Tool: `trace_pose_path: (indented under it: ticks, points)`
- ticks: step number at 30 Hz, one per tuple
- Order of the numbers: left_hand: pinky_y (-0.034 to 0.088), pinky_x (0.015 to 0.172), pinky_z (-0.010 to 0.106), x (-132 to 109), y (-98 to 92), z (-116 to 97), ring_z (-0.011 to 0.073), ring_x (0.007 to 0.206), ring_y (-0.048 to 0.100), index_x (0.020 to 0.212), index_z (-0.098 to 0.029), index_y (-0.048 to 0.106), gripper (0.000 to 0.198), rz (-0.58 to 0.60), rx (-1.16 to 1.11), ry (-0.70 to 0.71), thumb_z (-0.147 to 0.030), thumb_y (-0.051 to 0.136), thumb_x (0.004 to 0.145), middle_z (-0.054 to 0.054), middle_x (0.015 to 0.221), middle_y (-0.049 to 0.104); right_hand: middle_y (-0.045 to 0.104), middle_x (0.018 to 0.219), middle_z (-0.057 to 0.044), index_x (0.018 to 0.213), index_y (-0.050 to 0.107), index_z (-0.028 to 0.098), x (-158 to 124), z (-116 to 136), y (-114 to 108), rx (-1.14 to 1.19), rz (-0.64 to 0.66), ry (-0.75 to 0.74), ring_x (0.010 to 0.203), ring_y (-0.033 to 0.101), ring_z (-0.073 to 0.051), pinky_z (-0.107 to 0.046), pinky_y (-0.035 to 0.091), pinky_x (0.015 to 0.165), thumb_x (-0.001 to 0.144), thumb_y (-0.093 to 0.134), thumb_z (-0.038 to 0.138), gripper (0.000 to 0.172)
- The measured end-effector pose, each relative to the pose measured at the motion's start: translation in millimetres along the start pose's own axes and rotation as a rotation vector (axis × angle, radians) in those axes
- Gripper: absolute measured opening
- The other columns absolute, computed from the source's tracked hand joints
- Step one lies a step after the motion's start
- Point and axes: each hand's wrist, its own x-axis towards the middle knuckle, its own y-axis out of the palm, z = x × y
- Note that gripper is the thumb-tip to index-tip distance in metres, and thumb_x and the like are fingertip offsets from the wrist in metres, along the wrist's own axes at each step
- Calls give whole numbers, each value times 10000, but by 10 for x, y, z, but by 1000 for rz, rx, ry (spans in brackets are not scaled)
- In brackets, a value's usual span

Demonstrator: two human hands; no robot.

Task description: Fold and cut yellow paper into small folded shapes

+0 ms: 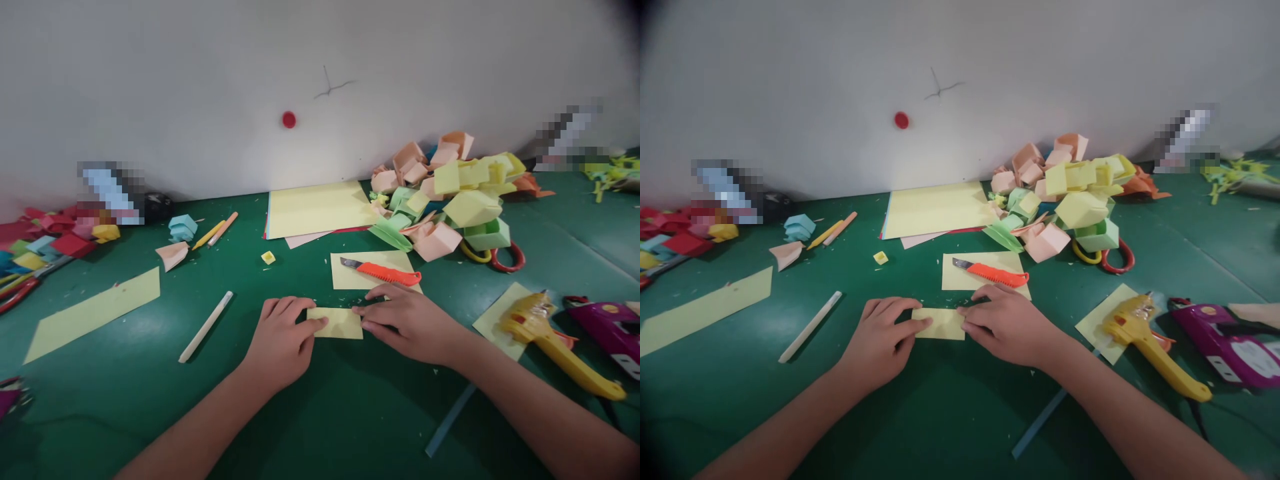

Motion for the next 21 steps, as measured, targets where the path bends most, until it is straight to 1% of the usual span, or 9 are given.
trace_pose_path:
  ticks: [4, 8, 11, 15, 17, 21]
  points:
    - [427, 880, 457, 12, 31, 25, 269, 1116, 580, 1048, -268, 760, 322, -17, -80, -24, -109, 510, 921, 79, 1190, 658, 772, 1054, -64, 946, 750, 227, 5, 20, 3, -12, -16, -17, 1108, 629, -257, -428, 528, 899, 1037, 465, 294, 306]
    - [423, 883, 455, 13, 41, 32, 263, 1106, 576, 1043, -265, 755, 316, -26, -98, -24, -100, 516, 918, 75, 1175, 651, 773, 1026, -70, 927, 743, 219, 6, 30, 5, -27, -21, -21, 1087, 634, -262, -426, 526, 878, 1037, 454, 292, 317]
    - [433, 861, 439, 23, 42, 46, 250, 1066, 583, 1041, -263, 747, 321, -36, -120, 0, -82, 522, 902, 73, 1142, 649, 774, 1004, -70, 970, 744, 218, 5, 30, 7, -18, -30, -16, 1068, 636, -259, -416, 523, 874, 1037, 454, 294, 307]
    - [456, 805, 376, 46, 35, 63, 204, 961, 602, 976, -240, 735, 299, -17, -220, 33, -62, 507, 902, 60, 1051, 653, 765, 993, -64, 1012, 733, 216, 7, 26, 10, 26, -21, -17, 1040, 630, -245, -399, 512, 874, 1040, 460, 290, 285]
    - [464, 800, 355, 50, 32, 66, 188, 942, 612, 967, -230, 727, 287, -4, -268, 50, -62, 502, 909, 54, 1026, 659, 758, 1018, -63, 1047, 723, 218, 11, 25, 19, 46, -28, -33, 1017, 630, -232, -392, 507, 870, 1039, 470, 282, 261]
    - [478, 807, 331, 35, 36, 74, 173, 938, 632, 1006, -229, 727, 276, 1, -331, 92, -75, 515, 918, 47, 1026, 675, 738, 1100, -65, 1147, 694, 225, 14, 27, 68, 69, -54, -69, 1011, 625, -222, -414, 500, 905, 1033, 495, 267, 233]
